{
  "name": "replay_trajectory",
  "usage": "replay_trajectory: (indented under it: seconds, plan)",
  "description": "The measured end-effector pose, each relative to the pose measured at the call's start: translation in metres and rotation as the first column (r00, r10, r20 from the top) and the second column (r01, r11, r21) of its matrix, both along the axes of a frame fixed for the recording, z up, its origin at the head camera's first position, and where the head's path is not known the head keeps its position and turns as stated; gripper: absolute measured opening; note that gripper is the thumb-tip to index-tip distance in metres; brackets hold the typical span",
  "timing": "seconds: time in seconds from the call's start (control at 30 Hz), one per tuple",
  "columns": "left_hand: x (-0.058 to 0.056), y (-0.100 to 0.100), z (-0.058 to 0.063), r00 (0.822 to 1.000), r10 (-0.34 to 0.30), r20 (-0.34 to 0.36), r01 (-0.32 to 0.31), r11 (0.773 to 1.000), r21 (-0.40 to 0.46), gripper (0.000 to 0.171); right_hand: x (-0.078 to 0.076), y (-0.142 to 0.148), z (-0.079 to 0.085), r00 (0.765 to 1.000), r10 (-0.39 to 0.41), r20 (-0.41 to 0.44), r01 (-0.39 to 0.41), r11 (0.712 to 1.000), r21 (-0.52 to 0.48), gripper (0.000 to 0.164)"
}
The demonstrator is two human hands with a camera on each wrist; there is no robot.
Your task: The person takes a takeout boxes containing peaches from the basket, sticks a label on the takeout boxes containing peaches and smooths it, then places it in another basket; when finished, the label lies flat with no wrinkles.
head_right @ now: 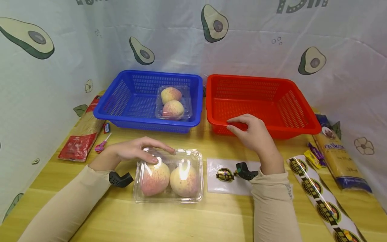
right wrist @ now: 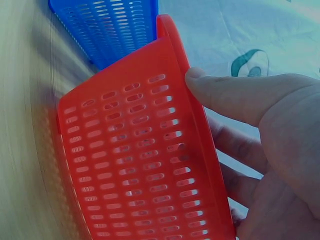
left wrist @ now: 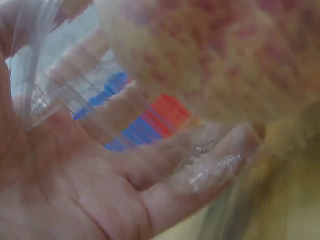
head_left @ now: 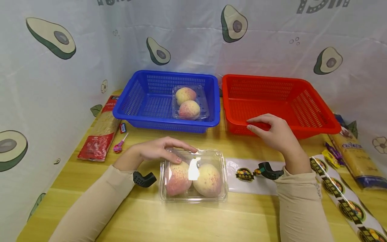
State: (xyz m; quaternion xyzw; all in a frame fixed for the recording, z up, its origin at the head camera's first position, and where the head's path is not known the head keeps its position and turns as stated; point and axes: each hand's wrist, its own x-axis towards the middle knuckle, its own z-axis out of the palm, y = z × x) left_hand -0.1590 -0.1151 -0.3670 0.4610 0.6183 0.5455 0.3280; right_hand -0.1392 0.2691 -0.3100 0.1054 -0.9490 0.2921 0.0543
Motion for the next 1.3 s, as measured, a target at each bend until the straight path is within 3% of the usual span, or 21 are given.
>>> replay_trajectory:
  seconds: [0.17, 0.43, 0.63, 0.77, 1.03, 1.17, 1.3]
  plan:
    - [-0.004, -0.001, -0.007, 0.995, 0.068, 0.071, -0.068, 0.998, -0.014, 0.053, 0.001, 0.0, 0.0, 1.0, -0.016, 0.021, 0.015, 1.0, 0.014, 0.028]
    - [-0.009, -0.002, -0.014, 0.985, 0.147, 0.087, -0.144, 0.989, -0.041, 0.046, 0.001, -0.001, 0.001, 1.0, -0.008, 0.019, 0.008, 1.0, 0.02, 0.029]
    - [-0.009, 0.0, -0.016, 0.964, 0.231, 0.131, -0.229, 0.973, -0.029, 0.042, 0.002, -0.002, 0.003, 1.0, 0.003, 0.029, -0.004, 1.0, 0.03, 0.03]
    - [-0.009, 0.001, -0.016, 0.955, 0.279, 0.102, -0.277, 0.96, -0.036, 0.039, 0.004, -0.002, 0.007, 0.999, 0.033, 0.025, -0.033, 0.999, 0.04, 0.032]
    - [-0.008, 0.0, -0.014, 0.953, 0.295, 0.077, -0.291, 0.955, -0.05, 0.039, 0.019, -0.012, 0.024, 0.991, 0.128, -0.05, -0.127, 0.992, 0.026, 0.031]
    - [-0.009, -0.001, -0.014, 0.964, 0.26, 0.061, -0.256, 0.965, -0.065, 0.042, 0.029, -0.018, 0.031, 0.973, 0.223, -0.061, -0.221, 0.975, 0.039, 0.029]
    - [-0.01, -0.002, -0.016, 0.977, 0.212, 0.018, -0.21, 0.974, -0.085, 0.05, 0.034, -0.019, 0.027, 0.952, 0.305, -0.011, -0.303, 0.95, 0.071, 0.027]
